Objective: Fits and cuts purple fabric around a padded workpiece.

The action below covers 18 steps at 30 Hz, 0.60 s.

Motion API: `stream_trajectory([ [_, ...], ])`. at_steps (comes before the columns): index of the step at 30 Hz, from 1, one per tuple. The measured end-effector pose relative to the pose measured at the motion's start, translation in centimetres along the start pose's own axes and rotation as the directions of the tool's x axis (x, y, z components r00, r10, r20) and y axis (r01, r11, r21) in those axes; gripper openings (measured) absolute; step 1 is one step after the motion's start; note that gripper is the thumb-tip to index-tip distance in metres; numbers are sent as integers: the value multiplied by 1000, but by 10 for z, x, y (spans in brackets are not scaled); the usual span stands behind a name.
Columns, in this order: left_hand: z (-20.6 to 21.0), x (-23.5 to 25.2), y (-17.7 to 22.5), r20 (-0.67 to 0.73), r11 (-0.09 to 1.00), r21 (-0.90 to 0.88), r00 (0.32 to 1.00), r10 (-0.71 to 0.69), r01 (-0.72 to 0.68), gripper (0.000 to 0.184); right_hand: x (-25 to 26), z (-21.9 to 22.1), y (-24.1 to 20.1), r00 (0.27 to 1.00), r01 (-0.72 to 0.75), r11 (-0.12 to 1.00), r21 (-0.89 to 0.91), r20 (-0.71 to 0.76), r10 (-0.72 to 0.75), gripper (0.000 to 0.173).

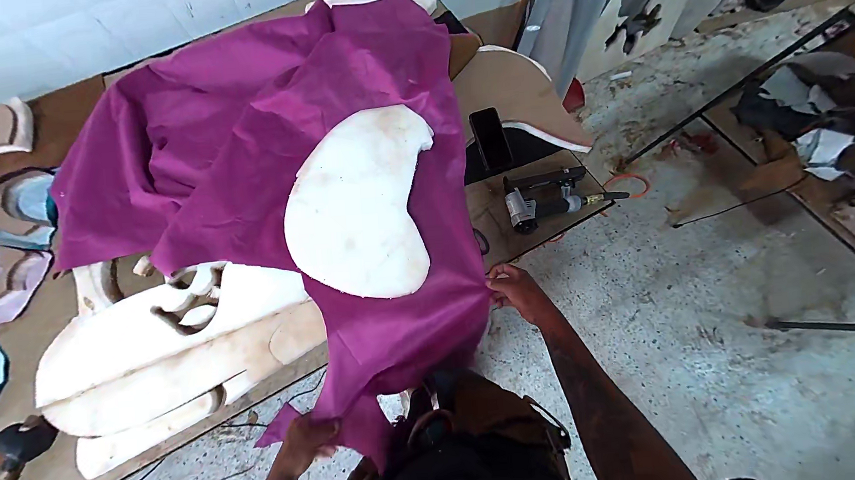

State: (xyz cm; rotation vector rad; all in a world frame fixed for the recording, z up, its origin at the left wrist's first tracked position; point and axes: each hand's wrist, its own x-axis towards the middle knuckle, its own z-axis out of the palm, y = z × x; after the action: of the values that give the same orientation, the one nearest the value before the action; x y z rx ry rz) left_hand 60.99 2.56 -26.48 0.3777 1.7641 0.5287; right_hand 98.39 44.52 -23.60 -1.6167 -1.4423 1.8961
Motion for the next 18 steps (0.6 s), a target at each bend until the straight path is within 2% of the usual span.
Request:
stream_trajectory([
  [2, -19, -4, -22, -43, 920, 359, 988, -149, 155, 38, 1, -8, 7, 991, -23, 987, -160, -133, 1, 21],
  [3, -28, -6, -25, -95, 880, 440, 984, -153, 179, 35, 2, -9, 4, 975, 4, 973, -231, -214, -55, 20],
  [5, -41, -21, 3, -187, 926, 367, 982, -25, 93, 31, -4, 1, -18, 945, 104, 963, -250, -276, -174, 22],
  [7, -47, -31, 70, -310, 971, 233, 943, 124, -51, 31, -10, 32, -50, 949, 198, 963, -181, -212, -235, 31],
  [9, -55, -27, 150, -452, 981, 124, 872, 187, -146, 30, 9, 73, -77, 952, 268, 958, -107, -124, -280, 34],
  [11, -65, 5, 207, -557, 949, 13, 785, 269, -316, 27, 38, 108, -92, 945, 305, 936, -177, -69, -321, 42],
  [14, -86, 81, 258, -627, 852, -88, 694, 355, -515, 34, 70, 138, -114, 944, 282, 884, -373, -58, -325, 53],
  [16, -93, 122, 280, -630, 838, -93, 684, 368, -537, 38, 83, 147, -125, 951, 251, 870, -425, -58, -303, 56],
  [18, -88, 136, 298, -618, 860, -124, 717, 324, -496, 39, 92, 153, -128, 953, 249, 885, -392, -65, -297, 55],
])
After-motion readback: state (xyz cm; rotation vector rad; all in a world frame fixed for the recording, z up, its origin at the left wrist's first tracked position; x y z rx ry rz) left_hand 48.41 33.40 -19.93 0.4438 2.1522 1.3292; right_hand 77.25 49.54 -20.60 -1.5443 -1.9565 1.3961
